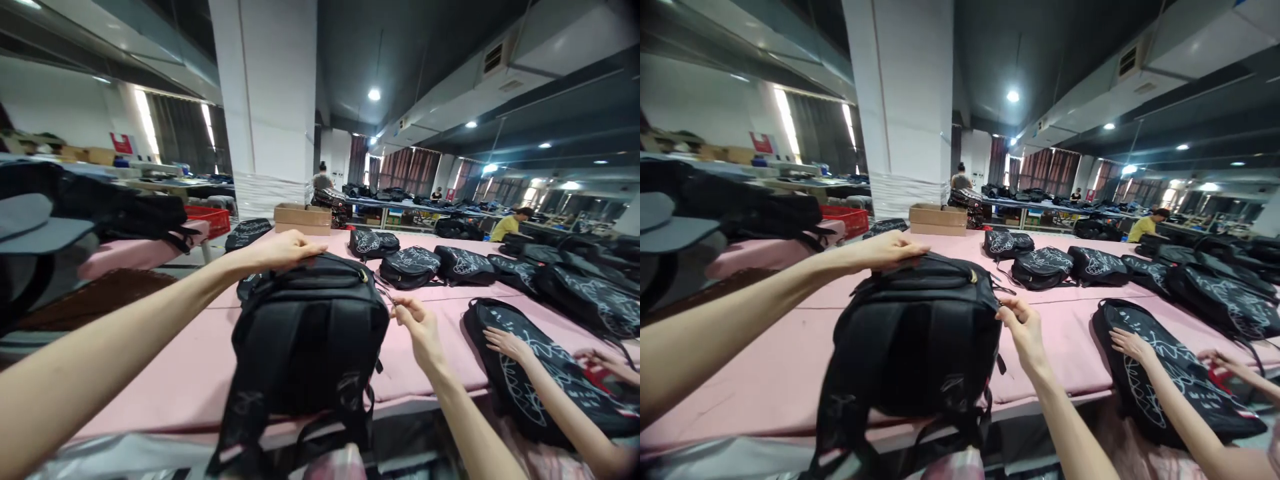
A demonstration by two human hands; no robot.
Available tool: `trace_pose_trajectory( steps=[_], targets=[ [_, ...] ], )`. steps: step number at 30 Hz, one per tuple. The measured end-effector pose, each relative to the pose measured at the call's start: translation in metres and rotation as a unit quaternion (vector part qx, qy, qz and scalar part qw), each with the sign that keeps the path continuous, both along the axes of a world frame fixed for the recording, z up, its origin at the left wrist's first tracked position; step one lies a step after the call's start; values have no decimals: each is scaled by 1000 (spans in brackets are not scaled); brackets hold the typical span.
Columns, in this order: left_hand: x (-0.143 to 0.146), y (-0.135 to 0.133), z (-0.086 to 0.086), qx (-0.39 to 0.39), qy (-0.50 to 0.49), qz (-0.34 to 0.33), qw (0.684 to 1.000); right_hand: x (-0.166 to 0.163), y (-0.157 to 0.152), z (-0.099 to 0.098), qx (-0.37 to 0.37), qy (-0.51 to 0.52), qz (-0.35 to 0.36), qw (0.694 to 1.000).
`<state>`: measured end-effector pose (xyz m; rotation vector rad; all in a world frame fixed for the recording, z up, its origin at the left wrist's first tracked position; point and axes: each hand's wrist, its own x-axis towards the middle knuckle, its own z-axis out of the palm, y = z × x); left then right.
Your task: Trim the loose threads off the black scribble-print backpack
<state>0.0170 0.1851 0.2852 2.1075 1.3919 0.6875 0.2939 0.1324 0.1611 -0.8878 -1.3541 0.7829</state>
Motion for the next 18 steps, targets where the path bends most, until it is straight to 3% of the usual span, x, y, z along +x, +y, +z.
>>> trace_pose_trajectory(
  steps=[2,7,9,11,14,18],
  targets=[
    [-6,12,-8,61,0,31,998,-12,5,-14,-10,41,2,999],
    [-14,18,-26,104,12,73,992,-38,0,-36,-29,75,40,996],
    [-11,7,-27,192,26,103,976,-41,-1,-38,-24,75,46,996],
    [-5,-10,-28,334,23,126,934,-42,0,-39,-22,73,43,996],
    [11,-41,-31,512,51,45,856,-42,3,-40,-28,75,41,996],
    [31,-67,-41,543,150,-123,817,-43,6,-41,-23,68,49,996]
  ],
)
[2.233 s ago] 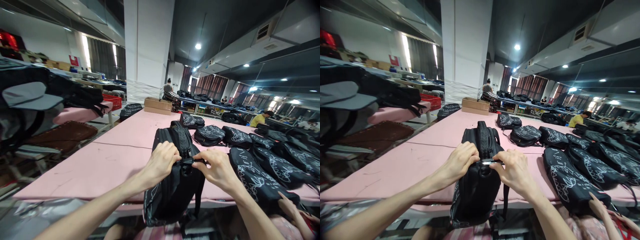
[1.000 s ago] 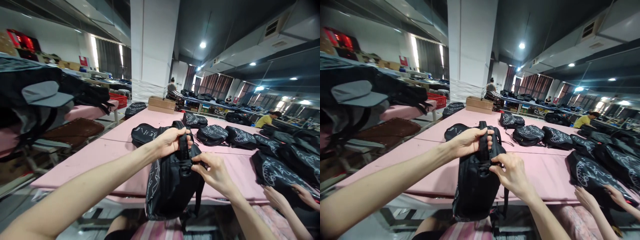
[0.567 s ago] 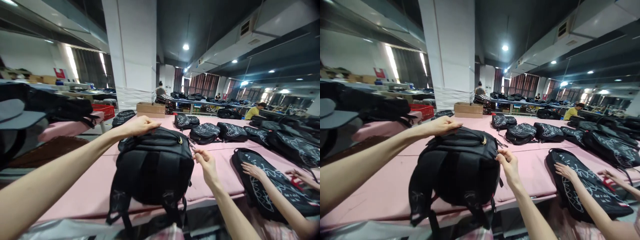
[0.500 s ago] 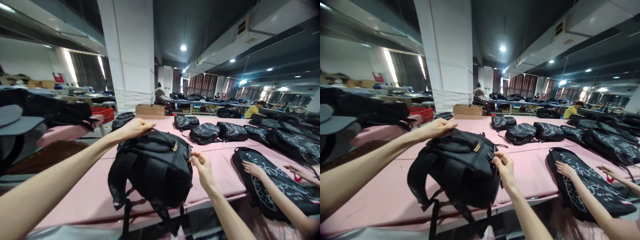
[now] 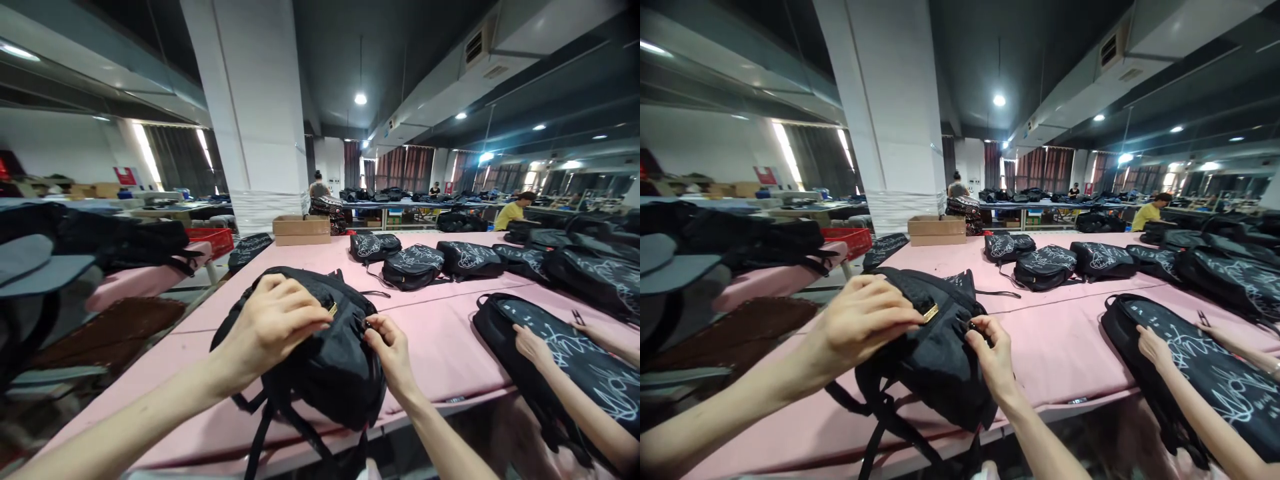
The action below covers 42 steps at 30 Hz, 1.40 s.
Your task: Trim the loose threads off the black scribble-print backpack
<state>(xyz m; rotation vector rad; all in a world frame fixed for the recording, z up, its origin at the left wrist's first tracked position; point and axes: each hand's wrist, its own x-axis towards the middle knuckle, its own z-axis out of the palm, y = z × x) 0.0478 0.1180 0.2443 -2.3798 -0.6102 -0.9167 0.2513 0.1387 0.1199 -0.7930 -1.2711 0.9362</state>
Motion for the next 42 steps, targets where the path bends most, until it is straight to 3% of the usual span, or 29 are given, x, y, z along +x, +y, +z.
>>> trace_pose_trajectory(
  steps=[4,9,13,17,19,22,25,28,31,35,38,40,42],
  targets=[
    [8,-3,-7,1,56,41,998,0,-3,1,14,-19,-20,1000],
    [9,0,-14,-11,30,20,999,2,-11,10,30,-90,-81,992],
    [9,-3,-17,-21,17,8,1000,-2,-14,20,115,-171,-150,967],
    [-20,0,-23,-30,-10,-5,999,0,-8,24,220,-245,-199,923],
    [-50,8,-34,-38,-91,51,994,4,-6,24,202,-241,-187,931],
    [-94,25,-61,-141,-264,194,934,5,-12,24,125,-177,-139,966],
    [-110,41,-84,-319,-347,198,859,-11,-37,30,152,-165,-110,968],
    [-101,48,-89,-342,-362,181,848,-36,-62,34,272,-252,-74,926],
    [-86,40,-81,-336,-358,194,849,-42,-62,31,347,-323,-122,872],
    [-69,12,-83,-321,-341,175,866,2,-26,29,321,-343,-233,852],
    [-48,-7,-96,-276,-334,154,888,37,-14,46,262,-369,-319,832],
    [-32,-15,-104,-249,-352,152,889,38,-22,65,269,-403,-312,817],
    [-16,-20,-110,-227,-370,150,888,19,-36,83,303,-453,-227,807]
  ],
)
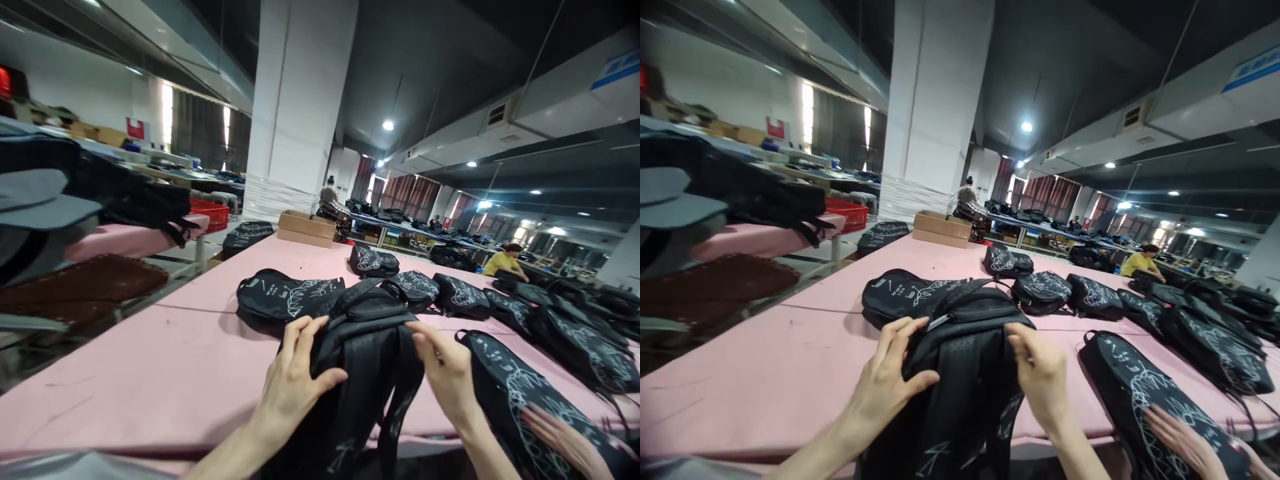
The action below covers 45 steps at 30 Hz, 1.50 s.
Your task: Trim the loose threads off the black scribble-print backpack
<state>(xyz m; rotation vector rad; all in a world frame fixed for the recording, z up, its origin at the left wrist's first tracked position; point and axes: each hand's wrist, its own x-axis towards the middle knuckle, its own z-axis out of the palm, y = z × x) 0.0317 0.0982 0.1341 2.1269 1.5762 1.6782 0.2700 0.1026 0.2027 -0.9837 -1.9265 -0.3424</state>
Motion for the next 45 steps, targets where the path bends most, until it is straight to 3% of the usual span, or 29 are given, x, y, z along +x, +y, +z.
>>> trace_pose_trajectory(
  steps=[2,5,8,17,24,28,32,35,39,45],
  targets=[
    [11,-3,-3,19,-11,-10,1000,-31,-9,13,-40,-115,53,991],
    [17,-7,-3,14,-34,-25,999,-71,-9,23,-19,-252,-20,967],
    [11,-10,-4,3,-56,-34,998,-87,-4,23,-17,-296,-42,954],
    [-5,-11,-6,45,-16,-36,998,-75,-11,15,-102,-132,39,985],
    [-21,-1,-5,90,42,-24,995,-8,3,9,-117,43,-61,990],
    [-29,-2,8,106,77,-29,991,0,7,2,-147,101,-28,984],
    [-2,-18,40,202,183,52,961,-16,10,1,-170,117,15,978],
    [41,-21,55,211,289,38,933,-21,11,4,-178,132,51,974],
    [75,-10,50,187,362,73,911,-2,7,5,-195,135,38,971],
    [71,-13,44,174,383,100,902,8,30,3,-159,102,-82,979]
  ],
)
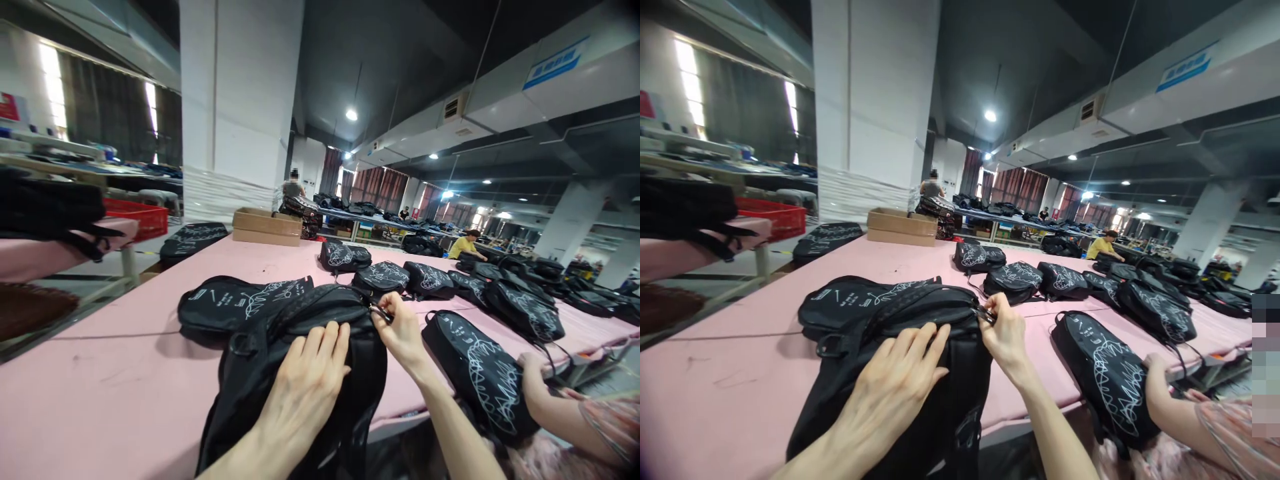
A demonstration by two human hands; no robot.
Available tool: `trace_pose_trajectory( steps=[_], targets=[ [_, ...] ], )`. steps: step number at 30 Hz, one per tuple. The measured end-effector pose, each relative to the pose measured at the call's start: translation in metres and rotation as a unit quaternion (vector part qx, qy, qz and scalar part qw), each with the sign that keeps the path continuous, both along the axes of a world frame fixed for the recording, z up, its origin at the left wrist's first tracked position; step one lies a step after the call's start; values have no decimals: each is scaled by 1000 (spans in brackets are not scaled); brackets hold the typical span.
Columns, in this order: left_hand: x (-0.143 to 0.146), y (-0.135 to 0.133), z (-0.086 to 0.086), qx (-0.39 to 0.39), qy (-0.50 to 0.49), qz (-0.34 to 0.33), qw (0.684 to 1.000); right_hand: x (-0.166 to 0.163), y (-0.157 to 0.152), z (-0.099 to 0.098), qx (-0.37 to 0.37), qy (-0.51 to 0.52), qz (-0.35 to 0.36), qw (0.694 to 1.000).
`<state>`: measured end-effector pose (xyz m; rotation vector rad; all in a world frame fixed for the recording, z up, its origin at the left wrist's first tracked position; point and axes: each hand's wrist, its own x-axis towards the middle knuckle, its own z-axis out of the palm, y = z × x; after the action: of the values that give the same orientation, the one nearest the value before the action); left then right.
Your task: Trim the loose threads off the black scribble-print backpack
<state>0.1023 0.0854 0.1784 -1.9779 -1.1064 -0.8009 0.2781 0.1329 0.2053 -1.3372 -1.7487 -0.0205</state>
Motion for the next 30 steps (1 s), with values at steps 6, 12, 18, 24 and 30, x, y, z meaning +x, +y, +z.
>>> trace_pose_trajectory(
  steps=[6,12,18,24,30],
  targets=[
    [-8,-3,9,-39,-37,33,998,-17,27,19,-40,-99,-27,994],
    [-16,-14,-7,-9,-32,-12,999,-17,28,29,-62,4,205,977],
    [-42,-8,20,-235,-12,-5,972,-30,12,21,-57,137,287,947],
    [-56,-6,39,-344,7,-51,937,-40,21,42,-154,88,290,940],
    [-55,-17,18,-241,-6,-82,967,-73,39,40,-270,-54,405,872]
  ],
)
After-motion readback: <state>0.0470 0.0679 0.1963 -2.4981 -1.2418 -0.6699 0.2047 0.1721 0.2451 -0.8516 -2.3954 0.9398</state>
